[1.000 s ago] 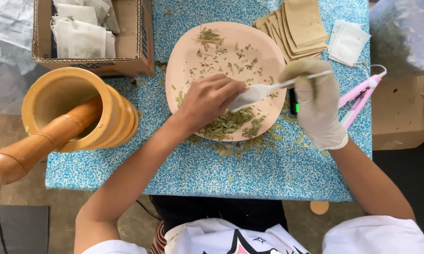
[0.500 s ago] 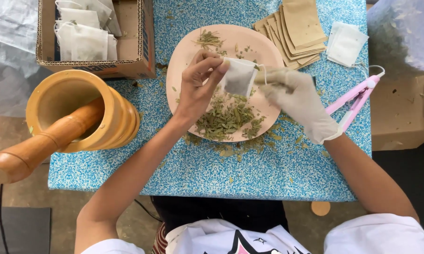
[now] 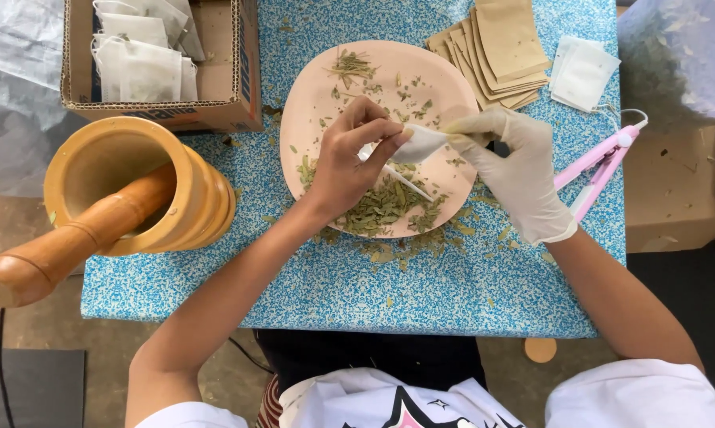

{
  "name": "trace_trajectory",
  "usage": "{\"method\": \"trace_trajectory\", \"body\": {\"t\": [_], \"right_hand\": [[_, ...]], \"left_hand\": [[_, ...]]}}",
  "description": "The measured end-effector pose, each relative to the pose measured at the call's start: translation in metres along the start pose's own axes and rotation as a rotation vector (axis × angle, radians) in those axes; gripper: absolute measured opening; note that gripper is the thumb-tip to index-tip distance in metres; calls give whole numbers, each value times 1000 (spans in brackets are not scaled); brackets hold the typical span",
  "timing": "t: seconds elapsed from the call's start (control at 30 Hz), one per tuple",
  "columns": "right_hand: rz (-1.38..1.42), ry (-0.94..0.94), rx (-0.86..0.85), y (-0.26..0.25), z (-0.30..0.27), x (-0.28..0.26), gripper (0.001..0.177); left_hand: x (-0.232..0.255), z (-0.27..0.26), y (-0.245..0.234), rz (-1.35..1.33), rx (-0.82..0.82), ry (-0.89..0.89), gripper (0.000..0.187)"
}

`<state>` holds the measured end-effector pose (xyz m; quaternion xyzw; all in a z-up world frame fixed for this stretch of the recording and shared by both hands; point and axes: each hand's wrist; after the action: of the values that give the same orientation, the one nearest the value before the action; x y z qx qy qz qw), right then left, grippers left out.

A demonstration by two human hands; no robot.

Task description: Filling small tea bags with dried herbs using a spoon and weighing them on a digital scale

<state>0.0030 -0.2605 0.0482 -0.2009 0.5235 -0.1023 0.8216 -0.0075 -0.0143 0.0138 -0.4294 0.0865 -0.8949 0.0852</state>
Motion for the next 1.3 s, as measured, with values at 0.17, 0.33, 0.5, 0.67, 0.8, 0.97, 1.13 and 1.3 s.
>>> {"method": "trace_trajectory", "body": {"t": [0.17, 0.33, 0.5, 0.67, 0.8, 0.97, 1.13, 1.3], "right_hand": [[52, -1, 60, -6, 3, 2, 8], [140, -5, 141, -6, 13, -3, 20], [56, 85, -112, 5, 10, -30, 47], [79, 29, -137, 15, -5, 6, 20], [124, 32, -71, 17, -7, 16, 13], [143, 49, -68, 16, -8, 0, 25], [154, 55, -58, 17, -10, 1, 14], [172, 52, -73, 17, -12, 10, 21]], "left_hand": [[1, 2, -4, 12, 5, -23, 6], [-1, 5, -9, -108, 52, -98, 10], [-11, -1, -4, -334, 51, -269, 19], [-8, -7, 7, -477, 49, -334, 20], [0, -4, 4, -389, 2, -280, 15], [8, -3, 5, -240, 20, -182, 11], [15, -2, 7, -172, 40, -111, 6], [8, -7, 11, -154, 24, -99, 9]]}}
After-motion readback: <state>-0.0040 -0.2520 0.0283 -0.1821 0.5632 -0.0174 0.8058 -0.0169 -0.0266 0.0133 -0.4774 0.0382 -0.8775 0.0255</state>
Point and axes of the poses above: each hand's wrist, its own z-axis towards the middle knuckle, its own y-axis out of the palm, x = y × z, and after that the axes turned 2 degrees about -z, right-handed
